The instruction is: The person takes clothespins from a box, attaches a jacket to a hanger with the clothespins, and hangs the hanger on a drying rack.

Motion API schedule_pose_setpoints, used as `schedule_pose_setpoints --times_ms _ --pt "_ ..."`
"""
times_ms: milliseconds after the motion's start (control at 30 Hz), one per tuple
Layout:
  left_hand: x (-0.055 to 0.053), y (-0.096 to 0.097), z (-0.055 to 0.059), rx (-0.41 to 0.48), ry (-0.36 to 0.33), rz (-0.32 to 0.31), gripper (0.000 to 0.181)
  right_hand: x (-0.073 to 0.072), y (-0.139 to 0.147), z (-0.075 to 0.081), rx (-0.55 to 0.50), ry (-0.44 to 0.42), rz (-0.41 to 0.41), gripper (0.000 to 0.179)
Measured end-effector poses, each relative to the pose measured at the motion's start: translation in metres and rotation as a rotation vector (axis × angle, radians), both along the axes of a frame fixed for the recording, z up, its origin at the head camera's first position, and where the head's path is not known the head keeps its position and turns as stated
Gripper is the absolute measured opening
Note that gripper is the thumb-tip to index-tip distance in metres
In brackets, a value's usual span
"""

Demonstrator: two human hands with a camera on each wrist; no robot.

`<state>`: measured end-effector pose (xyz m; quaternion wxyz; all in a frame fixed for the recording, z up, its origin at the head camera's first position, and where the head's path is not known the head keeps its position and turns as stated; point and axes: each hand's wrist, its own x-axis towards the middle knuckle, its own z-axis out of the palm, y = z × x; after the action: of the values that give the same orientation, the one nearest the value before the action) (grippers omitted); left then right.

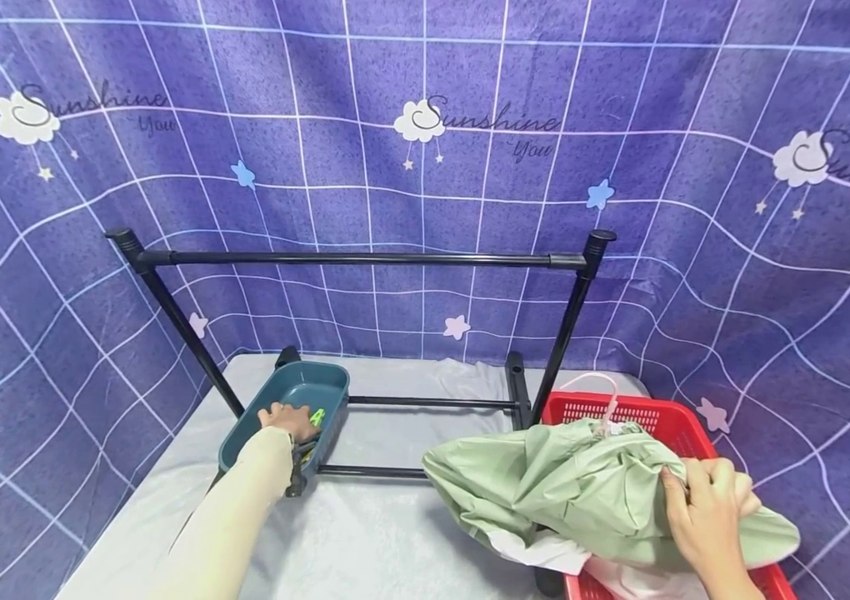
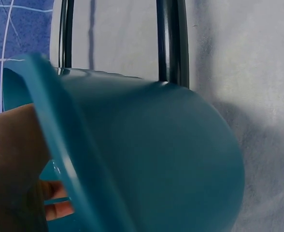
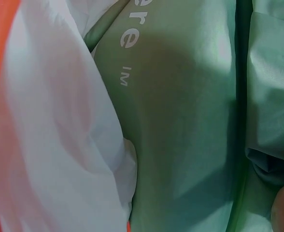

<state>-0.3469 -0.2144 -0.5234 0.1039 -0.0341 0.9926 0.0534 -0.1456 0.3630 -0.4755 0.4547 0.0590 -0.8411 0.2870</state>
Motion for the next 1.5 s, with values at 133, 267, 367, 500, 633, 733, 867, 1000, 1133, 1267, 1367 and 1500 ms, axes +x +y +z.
schedule_pose_setpoints --times_ms 133,267,367,500,633,733,867,1000,1133,1267,1367,1500 --pt "-0.002 -0.002 -0.001 -0.008 -0.003 0.003 0.056 -0.001 0.0 0.0 0.0 0.009 0.008 0.013" --pt "-0.002 -0.001 -0.001 -0.011 -0.007 0.003 0.053 0.0 0.0 0.0 0.002 0.009 0.006 0.013" --pt "-0.002 -0.001 0.0 -0.012 0.001 -0.005 0.051 0.0 0.0 0.0 -0.004 0.003 0.0 0.012" --pt "-0.004 -0.002 0.0 -0.001 0.015 -0.002 0.05 0.0 0.001 0.0 -0.002 0.011 0.004 0.012" --pt "-0.004 -0.003 0.0 0.008 0.009 0.014 0.054 -0.001 0.002 0.0 0.004 0.024 0.007 0.018" --pt "-0.004 -0.003 0.002 0.009 0.014 0.015 0.054 -0.001 0.002 0.0 0.007 0.031 0.011 0.024" --pt "-0.001 -0.002 0.007 0.012 0.045 -0.003 0.053 0.0 0.001 -0.001 0.007 0.031 0.014 0.024" --pt "0.001 -0.001 0.009 0.003 0.095 -0.027 0.051 0.0 0.0 0.0 0.005 0.025 0.012 0.021" --pt "0.001 -0.002 0.01 -0.011 0.122 -0.043 0.051 0.001 -0.001 0.0 -0.003 0.02 0.011 0.016" --pt "0.001 -0.002 0.012 -0.021 0.14 -0.054 0.051 0.002 -0.002 0.0 -0.012 0.012 0.009 0.011" --pt "0.001 0.0 0.014 -0.019 0.156 -0.062 0.05 0.002 -0.002 0.001 -0.015 0.012 0.011 0.011" --pt "0.002 0.002 0.018 -0.009 0.154 -0.063 0.051 0.002 -0.002 0.001 -0.028 0.005 0.005 0.01"
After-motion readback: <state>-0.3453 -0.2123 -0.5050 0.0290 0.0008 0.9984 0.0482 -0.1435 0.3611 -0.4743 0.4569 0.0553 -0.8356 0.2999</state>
